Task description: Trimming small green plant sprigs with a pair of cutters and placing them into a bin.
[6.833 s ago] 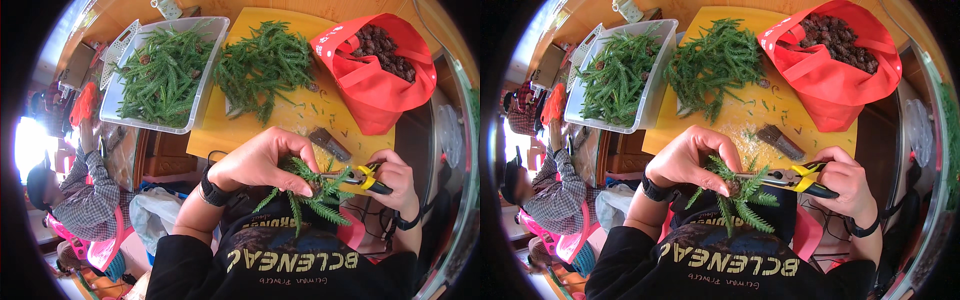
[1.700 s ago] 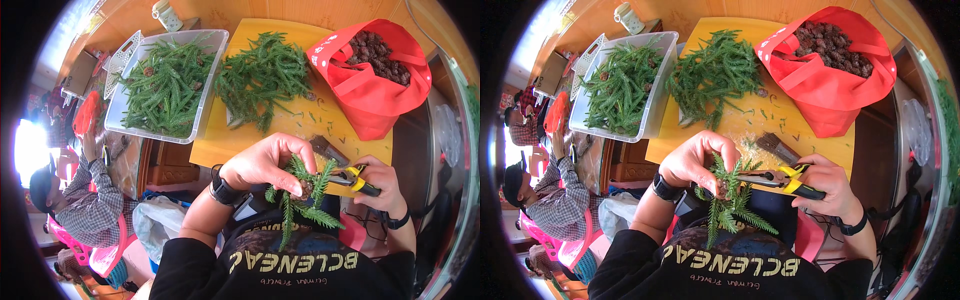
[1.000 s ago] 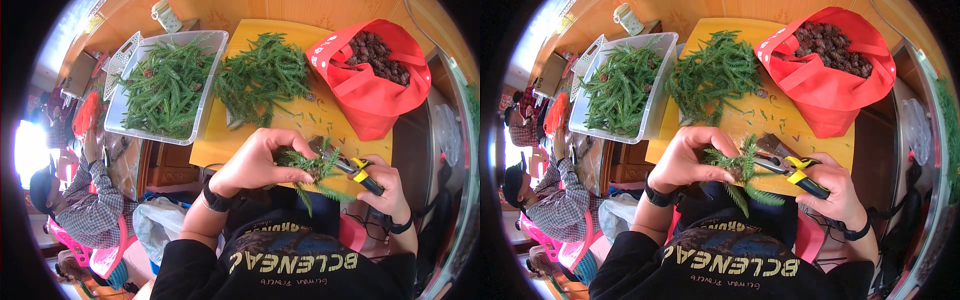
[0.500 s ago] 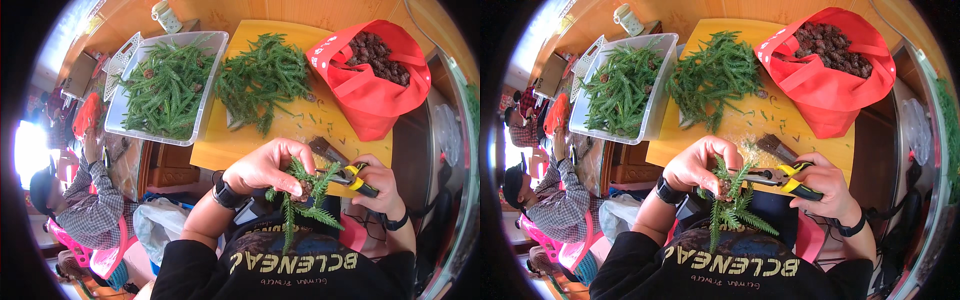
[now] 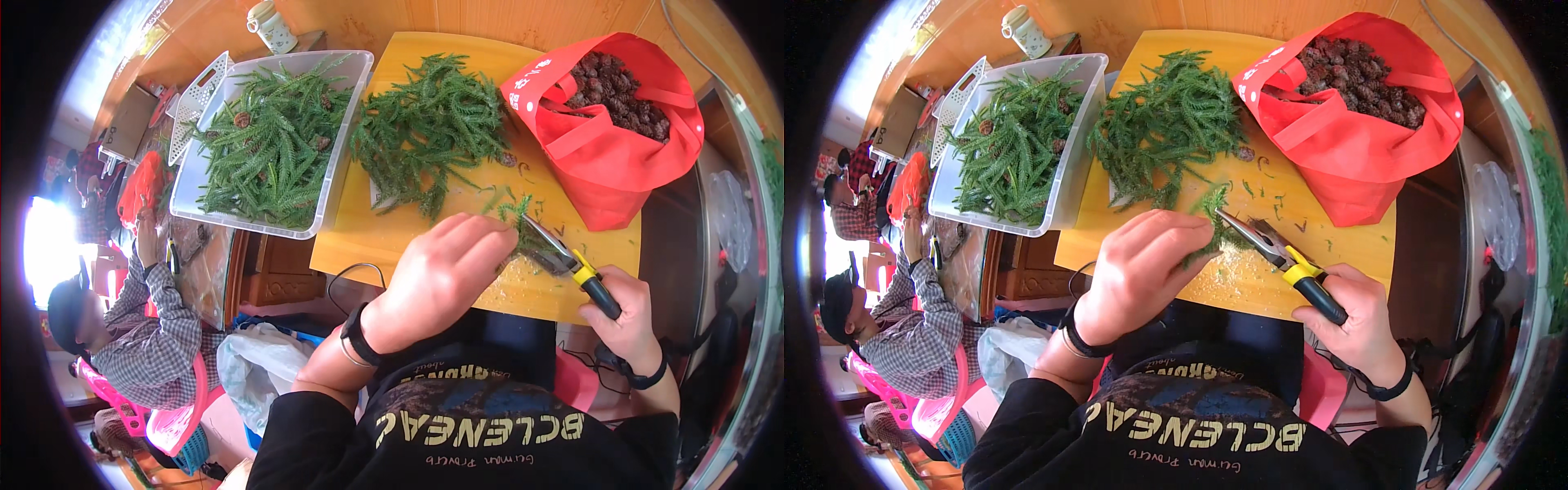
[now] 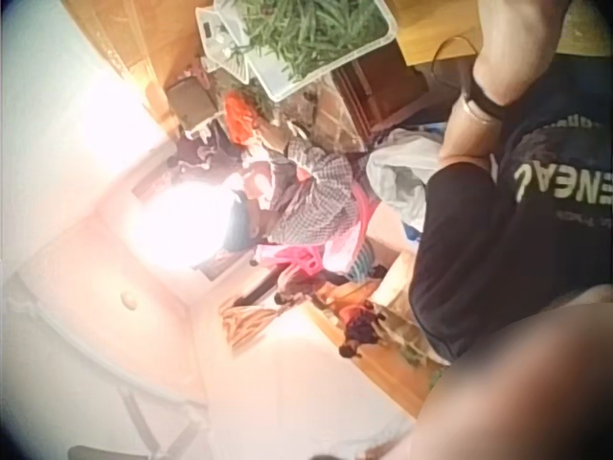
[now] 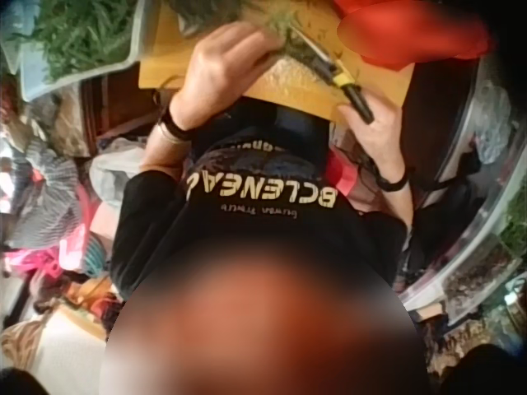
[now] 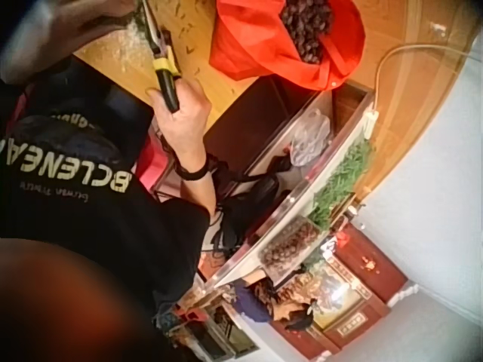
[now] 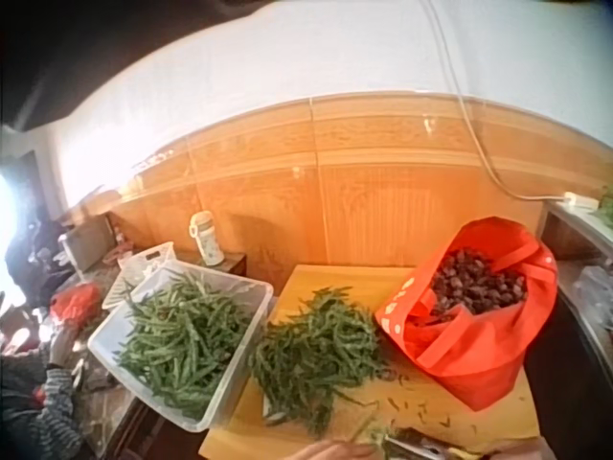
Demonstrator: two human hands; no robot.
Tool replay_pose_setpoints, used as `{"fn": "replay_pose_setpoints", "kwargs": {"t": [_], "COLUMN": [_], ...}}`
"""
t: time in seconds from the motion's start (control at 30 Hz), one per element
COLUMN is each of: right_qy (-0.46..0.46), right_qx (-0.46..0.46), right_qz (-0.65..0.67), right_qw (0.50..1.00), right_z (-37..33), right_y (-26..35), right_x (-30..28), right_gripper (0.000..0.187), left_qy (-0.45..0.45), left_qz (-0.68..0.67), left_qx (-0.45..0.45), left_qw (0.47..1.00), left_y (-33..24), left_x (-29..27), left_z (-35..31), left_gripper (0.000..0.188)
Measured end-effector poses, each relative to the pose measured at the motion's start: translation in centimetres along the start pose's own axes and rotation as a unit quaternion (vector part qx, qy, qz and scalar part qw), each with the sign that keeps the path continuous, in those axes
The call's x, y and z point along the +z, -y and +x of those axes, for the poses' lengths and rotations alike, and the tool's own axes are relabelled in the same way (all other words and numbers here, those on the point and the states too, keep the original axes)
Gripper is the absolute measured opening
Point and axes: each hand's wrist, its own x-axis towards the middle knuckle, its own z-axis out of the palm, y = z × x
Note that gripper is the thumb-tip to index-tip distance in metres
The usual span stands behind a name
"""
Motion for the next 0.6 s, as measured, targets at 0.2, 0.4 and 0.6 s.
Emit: {"fn": "replay_pose_setpoints", "kwargs": {"t": [0.2,0.4,0.6], "right_qy": [0.042,0.054,0.055], "right_qx": [-0.125,-0.176,-0.199], "right_qz": [0.001,0.010,0.012], "right_qw": [0.991,0.983,0.978], "right_z": [1.2,1.6,1.8], "right_y": [-0.5,-1.4,-0.9], "right_x": [-0.5,-0.3,-0.1], "right_gripper": [0.029,0.040,0.039], "left_qy": [0.103,0.155,0.180], "left_qz": [-0.280,-0.569,-0.687], "left_qx": [-0.167,-0.292,-0.248], "left_qw": [0.940,0.753,0.659], "left_y": [1.0,2.5,3.1], "left_x": [-1.2,-0.6,0.7], "left_z": [0.0,-0.8,-1.7], "left_gripper": [0.029,0.033,0.029]}}
